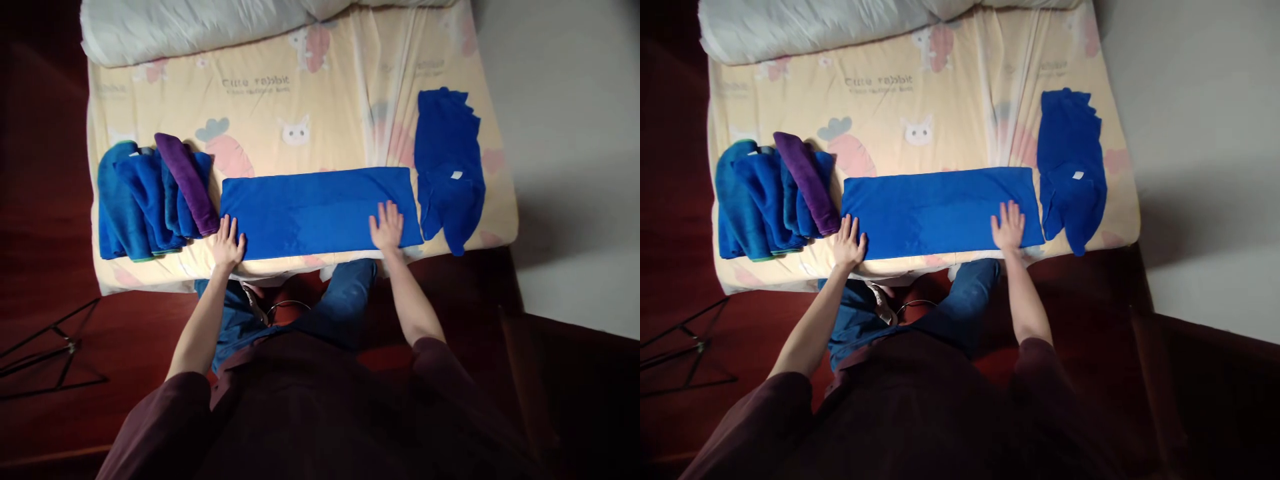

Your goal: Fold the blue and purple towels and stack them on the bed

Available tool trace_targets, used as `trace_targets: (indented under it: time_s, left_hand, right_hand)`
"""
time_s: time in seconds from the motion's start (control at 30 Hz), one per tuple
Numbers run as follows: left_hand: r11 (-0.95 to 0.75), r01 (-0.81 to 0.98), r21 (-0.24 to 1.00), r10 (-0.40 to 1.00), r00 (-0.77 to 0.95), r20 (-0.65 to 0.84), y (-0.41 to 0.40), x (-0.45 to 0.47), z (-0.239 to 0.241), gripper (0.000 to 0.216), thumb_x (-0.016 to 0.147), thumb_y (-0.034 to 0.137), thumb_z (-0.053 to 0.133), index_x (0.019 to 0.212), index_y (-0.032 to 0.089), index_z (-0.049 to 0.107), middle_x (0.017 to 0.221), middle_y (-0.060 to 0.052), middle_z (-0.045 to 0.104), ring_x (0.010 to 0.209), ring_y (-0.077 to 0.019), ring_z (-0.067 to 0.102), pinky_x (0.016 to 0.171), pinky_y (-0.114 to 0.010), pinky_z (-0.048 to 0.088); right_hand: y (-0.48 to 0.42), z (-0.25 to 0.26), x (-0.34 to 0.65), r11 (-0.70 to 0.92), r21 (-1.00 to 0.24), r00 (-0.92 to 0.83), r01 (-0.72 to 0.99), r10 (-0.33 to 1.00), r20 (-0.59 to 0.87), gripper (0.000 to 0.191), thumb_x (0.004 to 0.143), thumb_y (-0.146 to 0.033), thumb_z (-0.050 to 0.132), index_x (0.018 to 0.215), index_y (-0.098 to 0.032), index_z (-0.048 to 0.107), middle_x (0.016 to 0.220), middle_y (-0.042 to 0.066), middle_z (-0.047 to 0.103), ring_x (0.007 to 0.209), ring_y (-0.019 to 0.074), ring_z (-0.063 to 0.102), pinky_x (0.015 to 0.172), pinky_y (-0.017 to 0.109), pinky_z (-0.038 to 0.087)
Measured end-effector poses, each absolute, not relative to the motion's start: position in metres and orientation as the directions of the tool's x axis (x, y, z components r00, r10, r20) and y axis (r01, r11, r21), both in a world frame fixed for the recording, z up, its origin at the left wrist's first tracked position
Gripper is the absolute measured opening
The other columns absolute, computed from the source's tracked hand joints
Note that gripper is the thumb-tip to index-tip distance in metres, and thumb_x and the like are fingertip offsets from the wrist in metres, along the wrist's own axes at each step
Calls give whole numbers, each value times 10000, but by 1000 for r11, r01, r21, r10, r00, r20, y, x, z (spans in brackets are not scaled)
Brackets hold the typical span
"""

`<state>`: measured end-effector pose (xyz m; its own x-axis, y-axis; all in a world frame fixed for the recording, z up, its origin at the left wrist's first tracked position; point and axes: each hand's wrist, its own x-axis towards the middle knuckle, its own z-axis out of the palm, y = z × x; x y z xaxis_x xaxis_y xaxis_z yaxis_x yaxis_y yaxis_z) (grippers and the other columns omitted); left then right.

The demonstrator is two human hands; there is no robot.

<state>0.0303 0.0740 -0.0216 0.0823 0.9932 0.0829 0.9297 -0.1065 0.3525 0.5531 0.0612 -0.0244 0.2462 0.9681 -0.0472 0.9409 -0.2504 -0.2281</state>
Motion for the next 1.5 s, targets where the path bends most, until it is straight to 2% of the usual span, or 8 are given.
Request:
trace_targets:
  time_s: [0.17, 0.43, 0.63, 0.77, 0.97, 1.1, 1.37, 1.5]
  left_hand:
    - [30, 947, 321, 994, -62, 89, 72, 11, -25, 690, 1039, 510, 351, 1620, 139, 344, 1653, -166, 370, 1521, -369, 335, 1244, -569, 233]
    - [32, 941, 337, 995, -60, 74, 76, 14, -29, 704, 1038, 501, 344, 1628, 119, 304, 1659, -192, 343, 1523, -397, 304, 1236, -609, 217]
    - [79, 932, 355, 985, -128, 117, 50, 44, -12, 606, 1032, 416, 380, 1570, 137, 407, 1656, -189, 330, 1521, -398, 308, 1235, -615, 258]
    - [-120, 915, 385, 988, 73, 135, 54, 109, 0, 596, 1020, 376, 414, 1587, 193, 396, 1680, -139, 315, 1565, -376, 238, 1267, -605, 235]
    - [-404, 797, 448, 911, 397, 115, 140, 219, -19, 646, 1029, 321, 311, 1634, 98, 284, 1723, -131, 204, 1614, -283, 88, 1323, -529, 131]
    - [-404, 792, 457, 907, 411, 89, 165, 239, -41, 637, 1029, 290, 267, 1634, 93, 294, 1700, -124, 272, 1605, -252, 155, 1327, -507, 114]
    - [-386, 801, 458, 918, 383, 105, 167, 218, -40, 627, 1044, 407, 342, 1614, 146, 375, 1713, -99, 237, 1609, -272, 137, 1321, -513, 96]
    - [-280, 859, 428, 960, 249, 128, 184, 178, -36, 644, 1029, 485, 420, 1597, 182, 418, 1719, -98, 226, 1610, -307, 116, 1308, -546, 85]
  right_hand:
    - [33, -35, 631, -487, -148, 489, 861, 872, -24, 637, 1083, -459, 225, 1656, -185, 271, 1707, 138, 267, 1576, 296, 236, 1252, 564, 265]
    - [31, -43, 635, -485, -112, 486, 867, 874, -23, 650, 1081, -496, 164, 1662, -212, 231, 1698, 141, 275, 1563, 302, 250, 1225, 568, 298]
    - [35, -25, 615, -468, -116, 478, 876, 874, 81, 581, 1050, -382, 299, 1566, -141, 413, 1625, 219, 368, 1496, 373, 335, 1169, 630, 327]
    - [62, -3, 548, -336, -228, 378, 914, 909, 173, 554, 1025, -326, 348, 1528, -128, 470, 1620, 217, 375, 1488, 389, 332, 1183, 657, 286]
    - [132, -4, 400, 156, -444, -151, 883, 987, 45, 612, 1017, -259, 333, 1619, -152, 364, 1718, 84, 255, 1606, 296, 132, 1298, 595, 92]
    - [149, -21, 360, 138, -478, -190, 867, 980, -62, 636, 1015, -200, 276, 1642, -87, 287, 1725, 98, 213, 1613, 252, 133, 1321, 527, 57]
    - [153, -27, 388, 164, -402, -179, 901, 984, 1, 600, 1077, -361, 313, 1640, -155, 315, 1733, 54, 195, 1617, 229, 118, 1326, 510, 40]
    - [167, -27, 428, 123, -339, -133, 933, 991, -7, 641, 1078, -451, 319, 1643, -148, 308, 1738, 68, 173, 1616, 238, 124, 1327, 503, 48]
